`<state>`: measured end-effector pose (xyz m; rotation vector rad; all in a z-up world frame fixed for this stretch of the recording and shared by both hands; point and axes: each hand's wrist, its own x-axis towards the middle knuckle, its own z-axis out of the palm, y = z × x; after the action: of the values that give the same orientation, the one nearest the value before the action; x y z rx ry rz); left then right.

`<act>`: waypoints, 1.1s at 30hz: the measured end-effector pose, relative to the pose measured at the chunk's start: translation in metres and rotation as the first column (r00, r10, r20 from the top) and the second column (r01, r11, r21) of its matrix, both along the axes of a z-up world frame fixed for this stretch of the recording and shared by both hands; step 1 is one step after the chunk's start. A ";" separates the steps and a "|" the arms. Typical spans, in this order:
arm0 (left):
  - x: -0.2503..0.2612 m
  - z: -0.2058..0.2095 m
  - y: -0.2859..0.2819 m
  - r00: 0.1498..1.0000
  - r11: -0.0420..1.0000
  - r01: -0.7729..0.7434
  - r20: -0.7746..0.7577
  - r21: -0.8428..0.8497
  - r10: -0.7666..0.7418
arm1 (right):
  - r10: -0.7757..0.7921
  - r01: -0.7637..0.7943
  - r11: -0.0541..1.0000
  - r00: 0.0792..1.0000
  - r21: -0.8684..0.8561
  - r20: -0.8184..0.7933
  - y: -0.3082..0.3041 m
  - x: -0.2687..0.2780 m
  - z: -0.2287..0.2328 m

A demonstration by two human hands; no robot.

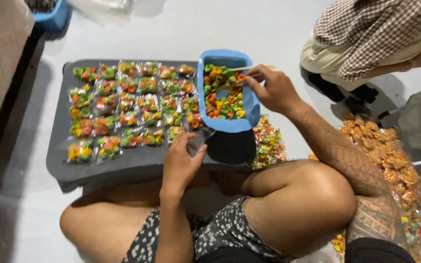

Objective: Manually filling small plastic bags with snacks using a spoon and arranging them on a tray.

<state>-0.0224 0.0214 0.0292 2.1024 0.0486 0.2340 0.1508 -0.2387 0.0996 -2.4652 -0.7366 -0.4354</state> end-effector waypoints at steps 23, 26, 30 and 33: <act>0.002 0.003 -0.007 0.969 0.977 -0.185 0.145 -0.107 0.200 | -0.254 0.193 0.927 0.954 -0.321 -0.161 -0.012 0.023 -0.015; 0.001 -0.005 -0.010 0.949 0.972 -0.212 0.216 -0.097 0.229 | -0.176 0.135 0.883 0.983 -0.449 -0.052 -0.030 0.014 -0.015; 0.000 -0.005 -0.012 0.933 0.975 -0.215 0.282 -0.064 0.224 | 0.174 0.003 0.917 0.897 -0.400 0.406 0.002 -0.018 0.024; 0.002 -0.003 -0.014 0.914 0.966 -0.252 0.313 -0.060 0.258 | 0.625 -0.605 0.779 0.769 -0.164 0.131 0.050 -0.059 0.065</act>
<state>-0.0208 0.0073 0.0259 2.0119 0.1319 0.7266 0.0921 -0.1892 0.1644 -2.1166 -1.6197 -0.3613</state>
